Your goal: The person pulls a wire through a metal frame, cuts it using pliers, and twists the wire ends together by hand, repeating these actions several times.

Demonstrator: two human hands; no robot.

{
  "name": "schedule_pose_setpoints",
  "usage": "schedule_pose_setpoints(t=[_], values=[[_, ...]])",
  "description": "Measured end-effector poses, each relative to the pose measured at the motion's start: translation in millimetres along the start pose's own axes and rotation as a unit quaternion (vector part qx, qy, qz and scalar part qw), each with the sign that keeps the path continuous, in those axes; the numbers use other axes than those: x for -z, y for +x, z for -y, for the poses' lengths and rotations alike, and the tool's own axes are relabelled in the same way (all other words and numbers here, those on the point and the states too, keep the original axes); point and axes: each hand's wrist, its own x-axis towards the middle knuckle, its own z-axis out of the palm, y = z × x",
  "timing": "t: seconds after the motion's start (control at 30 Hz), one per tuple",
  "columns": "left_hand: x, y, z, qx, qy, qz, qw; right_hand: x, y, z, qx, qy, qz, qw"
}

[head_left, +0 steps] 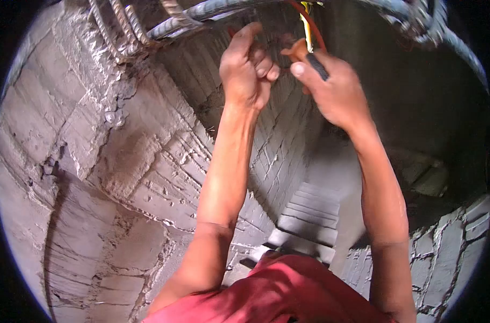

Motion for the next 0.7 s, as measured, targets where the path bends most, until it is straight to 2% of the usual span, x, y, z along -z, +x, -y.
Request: schedule_pose_setpoints(t=[0.03, 0.07, 0.2, 0.33, 0.47, 0.57, 0.6, 0.63, 0.7], values=[[0, 8, 2, -0.01, -0.029, 0.032, 0.999, 3, 1, 2, -0.035, 0.027, -0.016, 0.999], [1, 13, 3, -0.02, -0.056, 0.062, 0.996, 6, 5, 0, -0.026, 0.055, 0.002, 0.998], [-5, 22, 1, -0.083, -0.049, 0.091, 0.991, 24, 13, 20, -0.001, -0.005, 0.021, 1.0], [-10, 26, 2, -0.126, -0.027, 0.047, 0.991, 30, 15, 38, 0.012, -0.058, 0.031, 0.998], [-12, 27, -2, -0.116, -0.027, 0.028, 0.992, 30, 16, 46, 0.035, -0.084, 0.047, 0.995], [-14, 34, 4, -0.141, -0.017, 0.014, 0.99, 30, 20, 43, 0.055, -0.089, 0.037, 0.994], [-13, 39, 9, -0.249, 0.099, -0.023, 0.963, 29, 21, 42, 0.066, -0.085, 0.031, 0.994], [-12, 44, 14, -0.352, 0.212, -0.06, 0.91, 31, 21, 44, 0.065, -0.088, 0.029, 0.994], [-11, 43, 20, -0.331, 0.168, -0.075, 0.926, 33, 21, 49, 0.013, -0.103, 0.058, 0.993]])
